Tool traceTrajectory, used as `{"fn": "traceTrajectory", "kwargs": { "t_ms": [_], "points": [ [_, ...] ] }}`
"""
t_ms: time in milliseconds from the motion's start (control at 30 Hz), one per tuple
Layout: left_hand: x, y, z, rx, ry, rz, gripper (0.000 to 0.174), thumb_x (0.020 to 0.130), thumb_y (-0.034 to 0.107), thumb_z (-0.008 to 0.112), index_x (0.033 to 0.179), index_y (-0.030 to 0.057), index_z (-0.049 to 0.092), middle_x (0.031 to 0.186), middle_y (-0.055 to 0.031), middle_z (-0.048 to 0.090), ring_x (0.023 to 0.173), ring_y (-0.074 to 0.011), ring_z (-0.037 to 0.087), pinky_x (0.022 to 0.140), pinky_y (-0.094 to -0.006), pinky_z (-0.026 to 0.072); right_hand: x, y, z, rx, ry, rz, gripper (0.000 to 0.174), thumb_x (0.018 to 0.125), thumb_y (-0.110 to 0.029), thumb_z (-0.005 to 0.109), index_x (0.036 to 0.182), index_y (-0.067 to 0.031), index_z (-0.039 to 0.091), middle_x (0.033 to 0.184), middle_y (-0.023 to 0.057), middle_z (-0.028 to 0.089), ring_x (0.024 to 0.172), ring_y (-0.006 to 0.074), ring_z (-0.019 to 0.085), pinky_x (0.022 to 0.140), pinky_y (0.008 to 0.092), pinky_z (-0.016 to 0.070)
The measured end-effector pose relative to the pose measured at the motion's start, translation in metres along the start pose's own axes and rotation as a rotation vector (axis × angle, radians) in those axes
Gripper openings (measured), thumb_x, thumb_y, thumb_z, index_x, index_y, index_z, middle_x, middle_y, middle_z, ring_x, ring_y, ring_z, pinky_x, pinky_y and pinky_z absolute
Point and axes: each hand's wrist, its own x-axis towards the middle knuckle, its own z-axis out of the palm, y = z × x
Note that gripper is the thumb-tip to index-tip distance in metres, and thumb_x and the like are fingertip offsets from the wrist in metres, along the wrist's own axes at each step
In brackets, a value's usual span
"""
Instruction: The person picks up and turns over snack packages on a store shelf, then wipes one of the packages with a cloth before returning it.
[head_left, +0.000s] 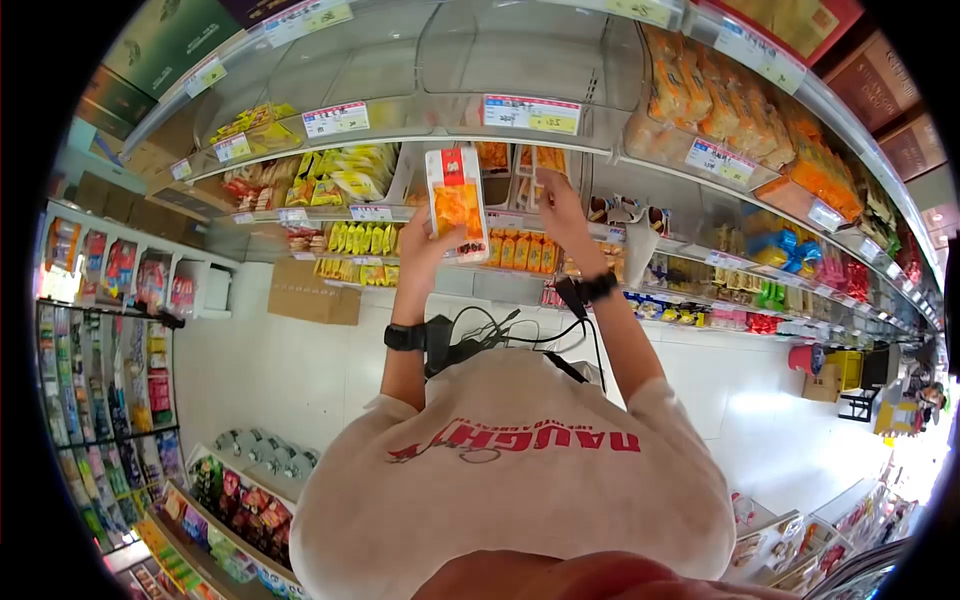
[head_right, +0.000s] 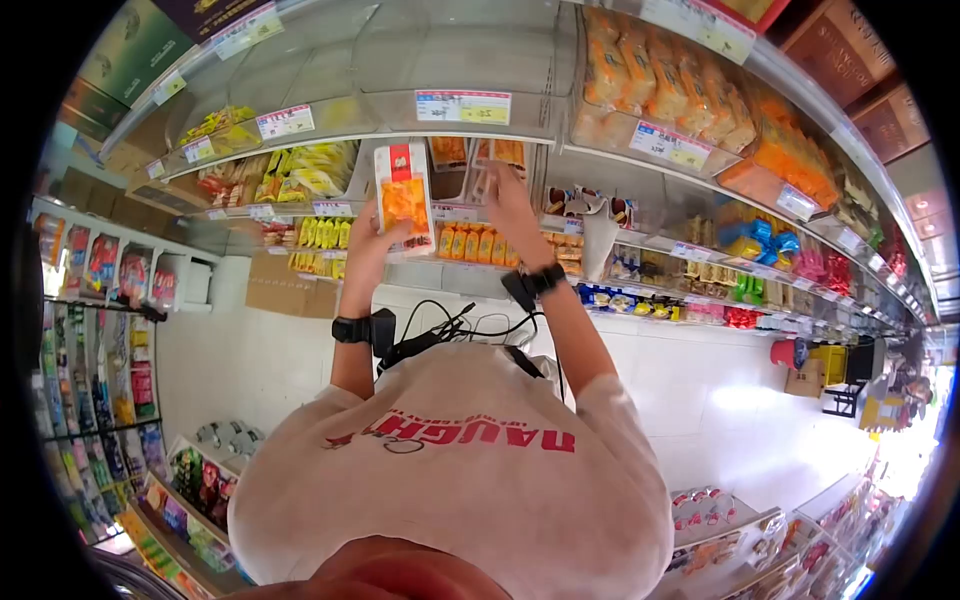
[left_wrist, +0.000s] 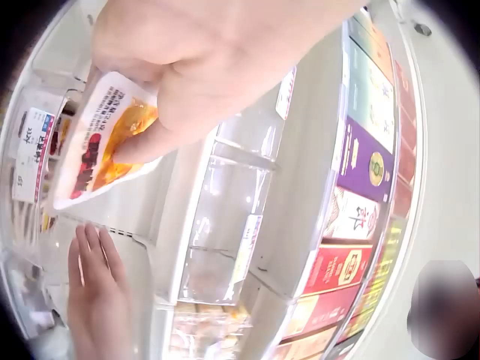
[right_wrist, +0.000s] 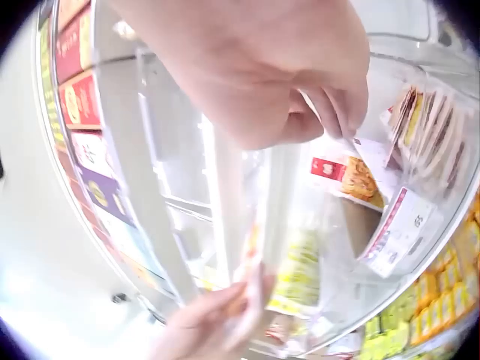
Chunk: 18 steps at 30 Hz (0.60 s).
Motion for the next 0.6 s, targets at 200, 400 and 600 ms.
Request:
{"fn": "traceTrajectory", "kwargs": {
  "t_ms": [200,400,600],
  "points": [
    [-0.013,-0.014,-0.041,-0.238,-0.039,-0.028,0.041,0.086,0.001,0.071,0.125,0.0011,0.057,0.115,-0.0101,0.071,0.103,-0.0161,0.068,0.090,-0.0293,0.0529,0.042,0.070,0.062,-0.567,0.025,0.178,0.047,0.093,-0.020,0.062,0.136,-0.0046,0.053,0.123,0.0234,0.061,0.114,0.0422,0.059,0.096,0.0516,0.0506],
    [-0.013,-0.003,-0.068,-0.583,-0.089,-0.171,0.048,0.088,0.006,0.070,0.133,0.0005,0.055,0.120,-0.0100,0.068,0.108,-0.0189,0.066,0.093,-0.0335,0.0528,0.013,0.033,0.047,-0.668,0.148,-0.044,0.024,0.096,-0.018,0.062,0.117,-0.0059,0.065,0.104,0.0202,0.068,0.093,0.0422,0.066,0.081,0.0513,0.0542],
    [0.012,-0.031,-0.074,-0.771,-0.183,-0.280,0.044,0.093,0.006,0.061,0.136,0.0008,0.052,0.123,-0.0104,0.066,0.110,-0.0232,0.067,0.094,-0.0373,0.0549,0.007,-0.001,0.040,-0.423,0.342,0.164,0.014,0.097,-0.014,0.060,0.102,-0.0013,0.058,0.097,0.0227,0.065,0.089,0.0438,0.064,0.075,0.0525,0.0504]
  ]
}}
